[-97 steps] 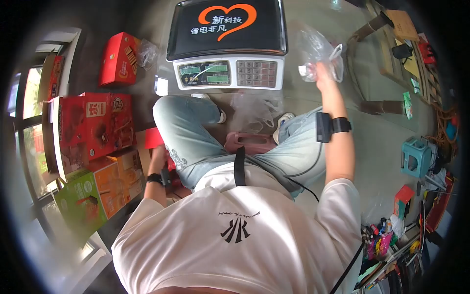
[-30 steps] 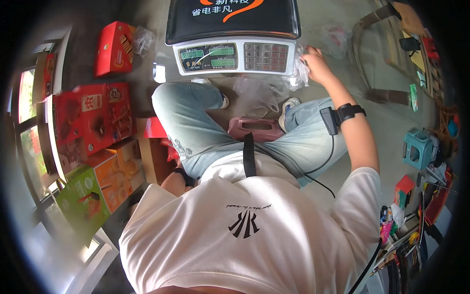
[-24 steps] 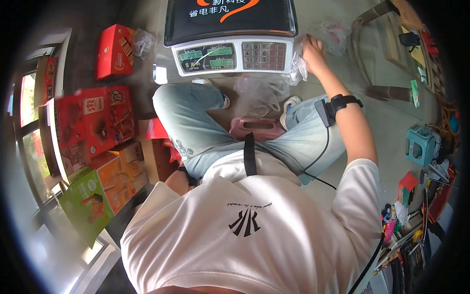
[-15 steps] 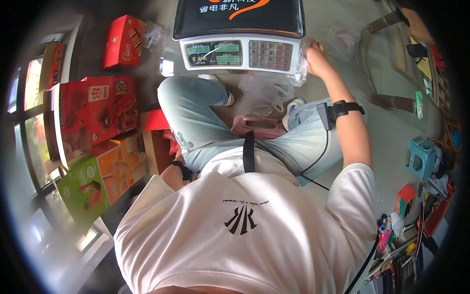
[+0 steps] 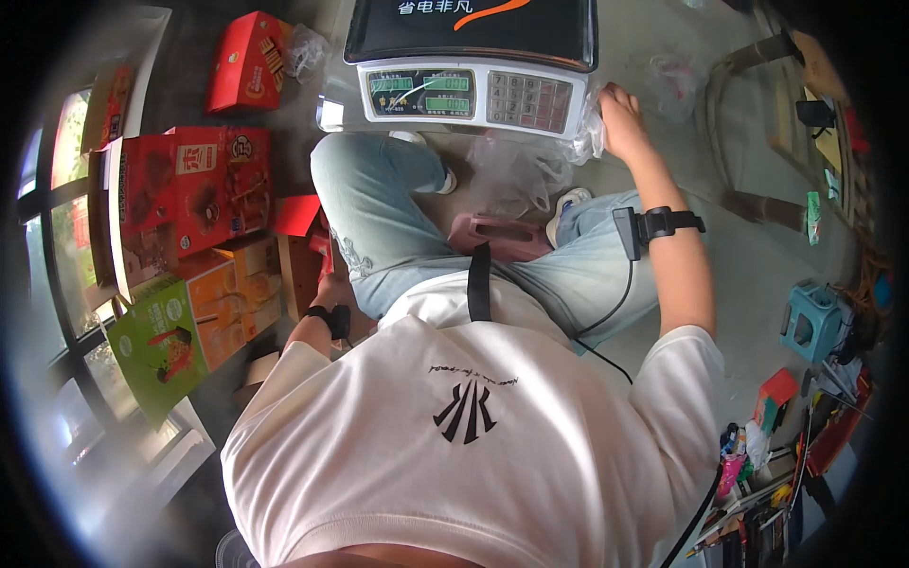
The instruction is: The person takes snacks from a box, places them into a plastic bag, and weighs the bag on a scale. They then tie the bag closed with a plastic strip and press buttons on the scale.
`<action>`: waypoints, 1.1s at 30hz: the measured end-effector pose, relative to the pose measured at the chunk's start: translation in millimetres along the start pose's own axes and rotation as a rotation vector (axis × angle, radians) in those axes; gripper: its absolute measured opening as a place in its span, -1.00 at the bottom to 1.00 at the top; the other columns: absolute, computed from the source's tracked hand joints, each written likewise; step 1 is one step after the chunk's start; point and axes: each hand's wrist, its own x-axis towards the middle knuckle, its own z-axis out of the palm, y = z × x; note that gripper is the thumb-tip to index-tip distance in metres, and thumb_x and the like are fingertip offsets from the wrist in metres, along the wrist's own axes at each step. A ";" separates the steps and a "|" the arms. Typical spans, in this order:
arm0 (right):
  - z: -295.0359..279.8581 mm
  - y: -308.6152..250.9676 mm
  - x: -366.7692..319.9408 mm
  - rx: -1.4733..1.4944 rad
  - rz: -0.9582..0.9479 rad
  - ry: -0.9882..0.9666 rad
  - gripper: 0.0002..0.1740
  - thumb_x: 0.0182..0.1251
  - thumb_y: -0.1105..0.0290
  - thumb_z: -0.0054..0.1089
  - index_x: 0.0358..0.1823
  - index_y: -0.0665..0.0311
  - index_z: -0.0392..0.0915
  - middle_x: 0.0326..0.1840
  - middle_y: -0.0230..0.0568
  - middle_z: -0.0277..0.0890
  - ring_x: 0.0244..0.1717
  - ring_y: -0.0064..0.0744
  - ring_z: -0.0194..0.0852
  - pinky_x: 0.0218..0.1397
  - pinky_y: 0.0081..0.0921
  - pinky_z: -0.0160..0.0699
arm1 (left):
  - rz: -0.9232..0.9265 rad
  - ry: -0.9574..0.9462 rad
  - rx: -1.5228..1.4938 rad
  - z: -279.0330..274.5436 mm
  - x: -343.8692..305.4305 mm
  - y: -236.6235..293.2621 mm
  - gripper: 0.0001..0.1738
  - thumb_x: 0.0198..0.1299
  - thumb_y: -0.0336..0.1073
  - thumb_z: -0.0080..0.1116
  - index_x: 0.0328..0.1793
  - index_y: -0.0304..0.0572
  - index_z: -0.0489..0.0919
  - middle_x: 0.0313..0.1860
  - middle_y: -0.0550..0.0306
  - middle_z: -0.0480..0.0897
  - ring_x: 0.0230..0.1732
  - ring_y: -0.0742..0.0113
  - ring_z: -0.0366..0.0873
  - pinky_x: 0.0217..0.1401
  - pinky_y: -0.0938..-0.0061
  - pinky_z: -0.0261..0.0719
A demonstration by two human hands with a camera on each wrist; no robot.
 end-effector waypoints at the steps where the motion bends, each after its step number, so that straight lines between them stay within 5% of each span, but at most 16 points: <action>1: -1.6 -5.3 -0.3 -0.019 0.011 0.016 -0.48 0.06 0.39 0.21 0.12 0.25 0.40 0.31 -0.04 0.25 0.23 0.14 0.22 0.30 -0.14 0.26 | -0.017 0.003 -0.078 -4.3 -1.9 -1.2 -0.46 0.07 0.08 0.13 -0.18 -0.34 0.65 -0.21 -0.35 0.64 -0.05 -0.17 0.62 -0.02 0.13 0.58; 9: -4.1 -17.8 -1.0 -0.125 0.060 0.065 -0.50 0.06 0.37 0.20 0.10 0.22 0.41 0.29 -0.12 0.26 0.25 0.04 0.22 0.28 -0.13 0.28 | 0.100 -0.119 0.053 30.6 24.2 -23.5 -0.43 0.08 0.09 0.12 -0.09 -0.35 0.63 -0.15 -0.33 0.64 -0.02 -0.16 0.61 0.04 0.12 0.56; 11: 4.7 -9.8 -1.5 -0.133 0.059 0.079 -0.51 0.08 0.35 0.17 0.11 0.22 0.41 0.29 -0.13 0.27 0.25 0.02 0.22 0.29 -0.14 0.27 | 0.027 -0.114 0.025 11.9 3.2 2.0 -0.63 0.07 -0.21 0.08 -0.15 -0.40 0.62 -0.19 -0.32 0.65 -0.05 -0.12 0.64 -0.04 0.17 0.61; 14: 10.1 -8.8 -2.5 -0.138 0.082 0.096 -0.54 0.13 0.29 0.12 0.10 0.21 0.41 0.29 -0.16 0.29 0.26 -0.01 0.22 0.30 -0.15 0.25 | -0.011 -0.097 -0.001 -1.0 -11.0 16.6 -0.63 0.08 -0.23 0.07 -0.12 -0.40 0.61 -0.17 -0.31 0.65 -0.06 -0.12 0.64 -0.03 0.17 0.61; 18: 13.8 -10.4 -2.7 -0.117 0.106 0.150 -0.54 0.17 0.20 0.06 0.10 0.20 0.42 0.29 -0.19 0.30 0.27 -0.04 0.22 0.29 -0.10 0.23 | 0.023 -0.109 -0.050 -6.1 -9.0 13.2 -0.62 0.08 -0.20 0.07 -0.15 -0.40 0.62 -0.20 -0.33 0.65 -0.06 -0.11 0.64 -0.04 0.19 0.61; 21: 14.2 -13.3 -2.5 -0.147 0.126 0.152 -0.54 0.16 0.20 0.07 0.09 0.19 0.42 0.29 -0.19 0.30 0.28 -0.05 0.22 0.29 -0.06 0.22 | 0.207 -0.203 0.109 18.6 16.9 -15.1 -0.46 0.12 0.06 0.10 -0.07 -0.34 0.61 -0.20 -0.33 0.65 -0.07 -0.17 0.62 0.01 0.12 0.57; 33: 21.8 7.2 9.5 -0.049 0.037 0.215 -0.64 0.12 0.32 0.11 -0.03 0.25 0.48 0.27 -0.12 0.32 0.19 0.09 0.28 0.24 -0.07 0.29 | -0.171 0.220 -0.382 7.7 -24.5 8.0 -0.66 0.16 -0.18 0.07 -0.08 -0.27 0.61 -0.17 -0.27 0.65 -0.06 -0.18 0.60 -0.01 0.14 0.57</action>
